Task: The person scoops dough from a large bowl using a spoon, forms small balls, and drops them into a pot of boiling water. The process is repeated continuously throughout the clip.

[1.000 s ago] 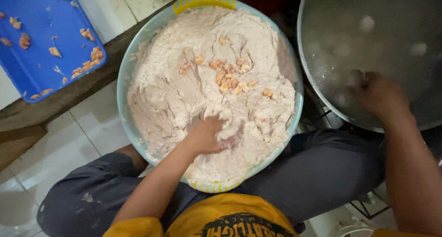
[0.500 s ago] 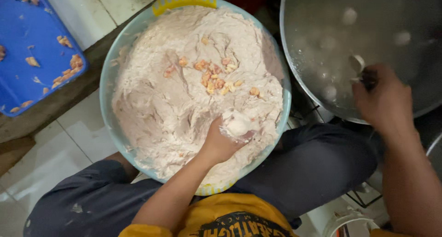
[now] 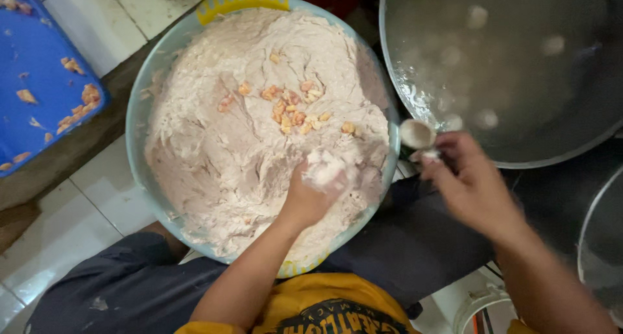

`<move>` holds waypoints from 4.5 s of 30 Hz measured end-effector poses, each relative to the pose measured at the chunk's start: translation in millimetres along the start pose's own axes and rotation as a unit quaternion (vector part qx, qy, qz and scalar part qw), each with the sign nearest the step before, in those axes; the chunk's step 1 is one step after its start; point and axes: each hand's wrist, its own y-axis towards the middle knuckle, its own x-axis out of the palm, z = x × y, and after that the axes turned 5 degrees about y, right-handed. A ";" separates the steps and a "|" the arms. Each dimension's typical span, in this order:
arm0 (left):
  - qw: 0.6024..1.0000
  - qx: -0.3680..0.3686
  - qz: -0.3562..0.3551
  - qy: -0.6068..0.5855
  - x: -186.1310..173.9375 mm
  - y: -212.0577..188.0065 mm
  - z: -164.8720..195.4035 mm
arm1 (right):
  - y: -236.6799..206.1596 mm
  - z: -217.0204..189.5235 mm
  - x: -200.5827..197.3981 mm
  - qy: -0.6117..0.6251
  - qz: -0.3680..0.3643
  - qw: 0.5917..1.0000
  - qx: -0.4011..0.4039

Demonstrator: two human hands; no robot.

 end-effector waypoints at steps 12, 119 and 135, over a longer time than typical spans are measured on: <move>0.961 0.174 0.149 0.152 16.4 -9.3 52.2 | -27.4 -14.4 54.2 -0.143 -0.061 0.987 -0.037; 0.978 -0.009 0.075 0.194 32.8 -10.4 48.9 | -28.6 7.8 51.3 -0.116 -0.102 0.978 -0.140; 0.959 -0.013 -0.137 0.247 -13.4 -33.1 -10.9 | 44.5 13.2 -23.3 0.020 -0.054 0.997 -0.044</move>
